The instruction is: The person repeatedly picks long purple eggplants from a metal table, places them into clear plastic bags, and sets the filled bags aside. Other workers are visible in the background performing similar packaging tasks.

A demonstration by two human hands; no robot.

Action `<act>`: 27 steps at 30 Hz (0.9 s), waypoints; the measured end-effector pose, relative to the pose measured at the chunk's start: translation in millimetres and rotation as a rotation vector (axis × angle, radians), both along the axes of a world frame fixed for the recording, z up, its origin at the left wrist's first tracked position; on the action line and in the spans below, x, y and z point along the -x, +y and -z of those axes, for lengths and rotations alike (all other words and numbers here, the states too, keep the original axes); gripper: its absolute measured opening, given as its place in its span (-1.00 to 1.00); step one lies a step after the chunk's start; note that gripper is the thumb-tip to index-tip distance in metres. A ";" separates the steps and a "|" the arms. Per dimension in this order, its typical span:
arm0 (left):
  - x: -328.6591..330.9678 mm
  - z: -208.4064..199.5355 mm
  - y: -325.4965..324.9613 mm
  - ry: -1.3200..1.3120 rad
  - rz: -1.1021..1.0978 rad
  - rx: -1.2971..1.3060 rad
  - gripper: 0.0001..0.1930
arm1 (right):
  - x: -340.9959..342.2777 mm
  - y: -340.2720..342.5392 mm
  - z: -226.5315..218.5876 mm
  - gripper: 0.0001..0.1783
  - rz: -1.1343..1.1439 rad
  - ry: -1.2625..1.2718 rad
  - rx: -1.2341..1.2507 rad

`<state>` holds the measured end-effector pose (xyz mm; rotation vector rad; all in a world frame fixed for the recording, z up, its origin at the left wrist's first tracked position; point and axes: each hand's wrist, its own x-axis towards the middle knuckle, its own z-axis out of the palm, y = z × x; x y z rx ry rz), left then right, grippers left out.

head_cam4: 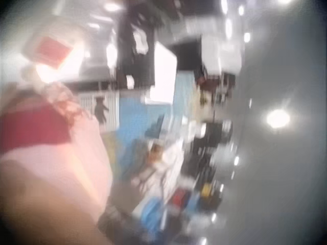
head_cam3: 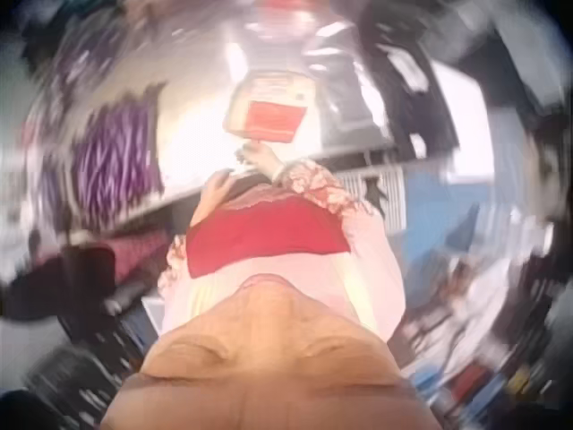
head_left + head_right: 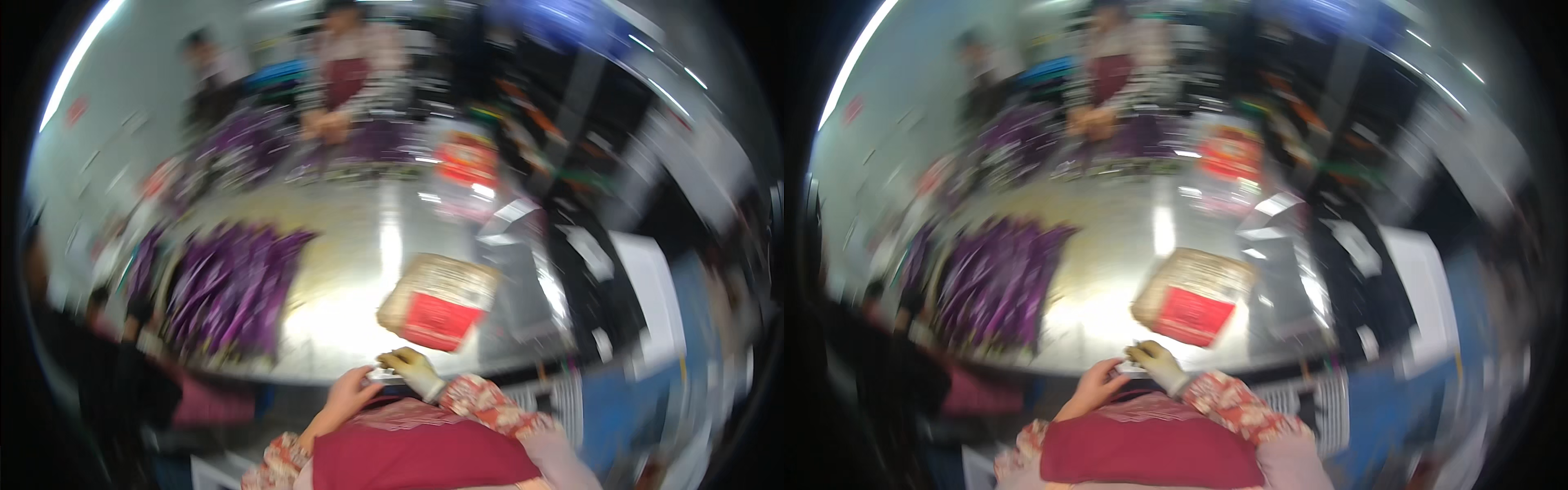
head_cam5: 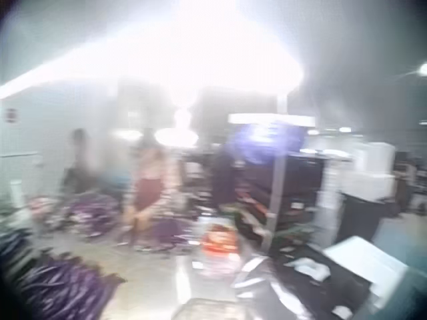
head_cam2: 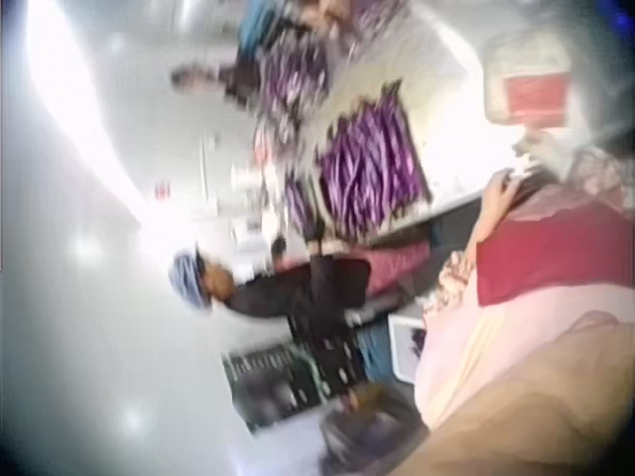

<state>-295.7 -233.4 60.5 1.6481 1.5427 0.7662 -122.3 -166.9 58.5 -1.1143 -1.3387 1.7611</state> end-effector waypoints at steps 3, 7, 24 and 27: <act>0.8 16.5 6.4 -0.145 0.267 0.294 -0.70 | -40.3 -2.3 5.7 -0.72 0.184 0.154 0.113; -26.4 3.4 18.6 -0.053 0.566 0.500 -0.68 | -107.6 -33.0 -3.1 -0.72 0.532 0.225 0.244; -53.0 -18.2 19.2 0.070 0.674 0.579 -0.65 | -162.3 -127.1 41.9 -0.76 0.852 0.368 0.476; -55.8 -28.9 16.6 0.058 0.679 0.546 -0.65 | -196.0 -135.1 50.3 -0.79 0.863 0.277 0.450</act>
